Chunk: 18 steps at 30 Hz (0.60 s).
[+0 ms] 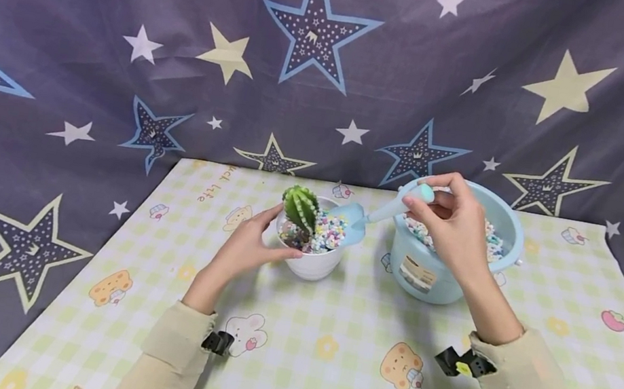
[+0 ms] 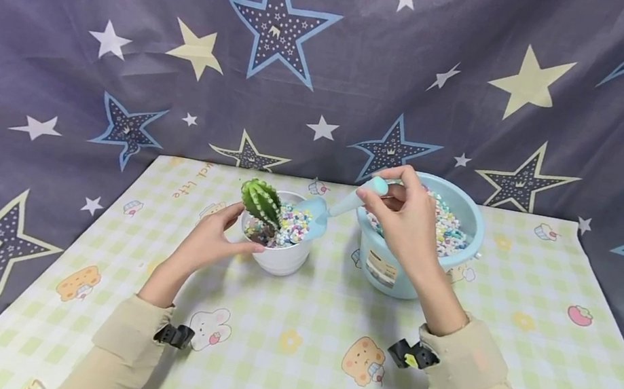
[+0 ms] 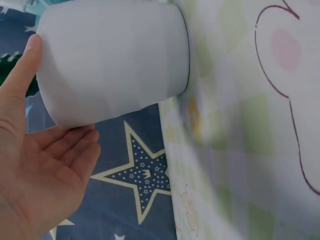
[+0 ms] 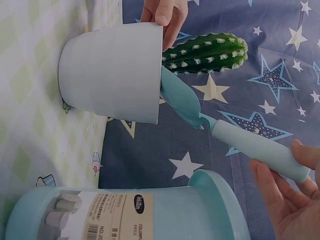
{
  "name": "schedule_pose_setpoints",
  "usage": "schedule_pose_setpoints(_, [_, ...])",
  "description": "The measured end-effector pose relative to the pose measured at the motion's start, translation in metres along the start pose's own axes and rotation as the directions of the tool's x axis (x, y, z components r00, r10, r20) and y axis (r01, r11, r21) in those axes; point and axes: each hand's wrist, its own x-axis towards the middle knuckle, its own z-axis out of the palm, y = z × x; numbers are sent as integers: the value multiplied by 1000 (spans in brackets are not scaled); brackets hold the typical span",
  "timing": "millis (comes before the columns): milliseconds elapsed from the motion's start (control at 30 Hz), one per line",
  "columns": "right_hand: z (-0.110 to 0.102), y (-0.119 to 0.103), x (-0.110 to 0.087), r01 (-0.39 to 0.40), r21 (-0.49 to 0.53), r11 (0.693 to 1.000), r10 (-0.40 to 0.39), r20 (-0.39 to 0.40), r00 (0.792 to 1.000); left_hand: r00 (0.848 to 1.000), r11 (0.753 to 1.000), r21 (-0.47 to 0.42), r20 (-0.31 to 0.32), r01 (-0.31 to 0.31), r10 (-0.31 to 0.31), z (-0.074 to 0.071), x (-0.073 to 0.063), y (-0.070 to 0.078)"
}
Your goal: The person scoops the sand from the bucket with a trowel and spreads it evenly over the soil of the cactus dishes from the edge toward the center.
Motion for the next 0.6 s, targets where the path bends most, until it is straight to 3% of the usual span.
schedule_pose_setpoints(600, [2,-1,-3,71,-38,997,-71,-6,997,987,992,37,-108,122,-118,15,-12,13])
